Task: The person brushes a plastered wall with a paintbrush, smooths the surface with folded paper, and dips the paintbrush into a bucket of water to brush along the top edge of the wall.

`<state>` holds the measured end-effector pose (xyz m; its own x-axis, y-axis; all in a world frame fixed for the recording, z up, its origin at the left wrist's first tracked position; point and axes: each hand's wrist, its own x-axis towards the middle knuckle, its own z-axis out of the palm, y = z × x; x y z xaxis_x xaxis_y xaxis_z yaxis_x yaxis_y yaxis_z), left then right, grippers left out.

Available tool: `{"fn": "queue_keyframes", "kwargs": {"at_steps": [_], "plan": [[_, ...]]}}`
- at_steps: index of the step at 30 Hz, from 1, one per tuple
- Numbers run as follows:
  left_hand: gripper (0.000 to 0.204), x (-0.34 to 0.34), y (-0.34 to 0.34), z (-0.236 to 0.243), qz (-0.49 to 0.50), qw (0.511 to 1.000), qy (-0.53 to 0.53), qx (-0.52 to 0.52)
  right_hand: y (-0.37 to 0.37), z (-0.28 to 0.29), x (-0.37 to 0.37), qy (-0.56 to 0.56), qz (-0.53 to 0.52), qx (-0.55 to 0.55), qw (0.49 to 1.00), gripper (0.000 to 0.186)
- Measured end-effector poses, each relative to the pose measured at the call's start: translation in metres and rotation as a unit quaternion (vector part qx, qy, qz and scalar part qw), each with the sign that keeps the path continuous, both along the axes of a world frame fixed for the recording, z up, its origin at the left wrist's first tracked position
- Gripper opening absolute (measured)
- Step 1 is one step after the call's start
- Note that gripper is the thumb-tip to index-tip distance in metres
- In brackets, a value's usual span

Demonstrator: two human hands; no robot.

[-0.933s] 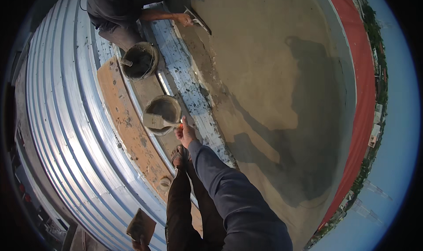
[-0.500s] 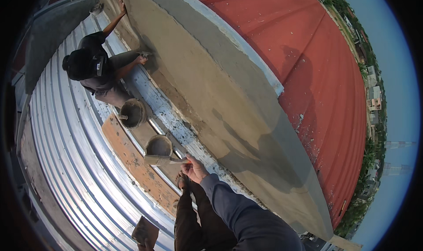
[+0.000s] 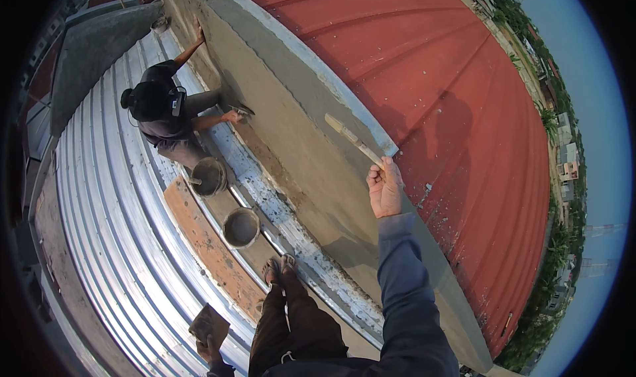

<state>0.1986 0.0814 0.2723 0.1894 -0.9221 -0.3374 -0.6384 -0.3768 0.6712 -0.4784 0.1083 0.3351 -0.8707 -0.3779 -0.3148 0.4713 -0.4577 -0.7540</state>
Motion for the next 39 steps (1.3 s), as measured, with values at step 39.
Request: {"fn": "queue_keyframes", "kwargs": {"at_steps": [39], "plan": [[0.041,0.034,0.012,-0.002,0.060,0.997,-0.039,-0.027,-0.189,0.029,-0.147,0.492,0.202,0.451,0.717,0.025]]}}
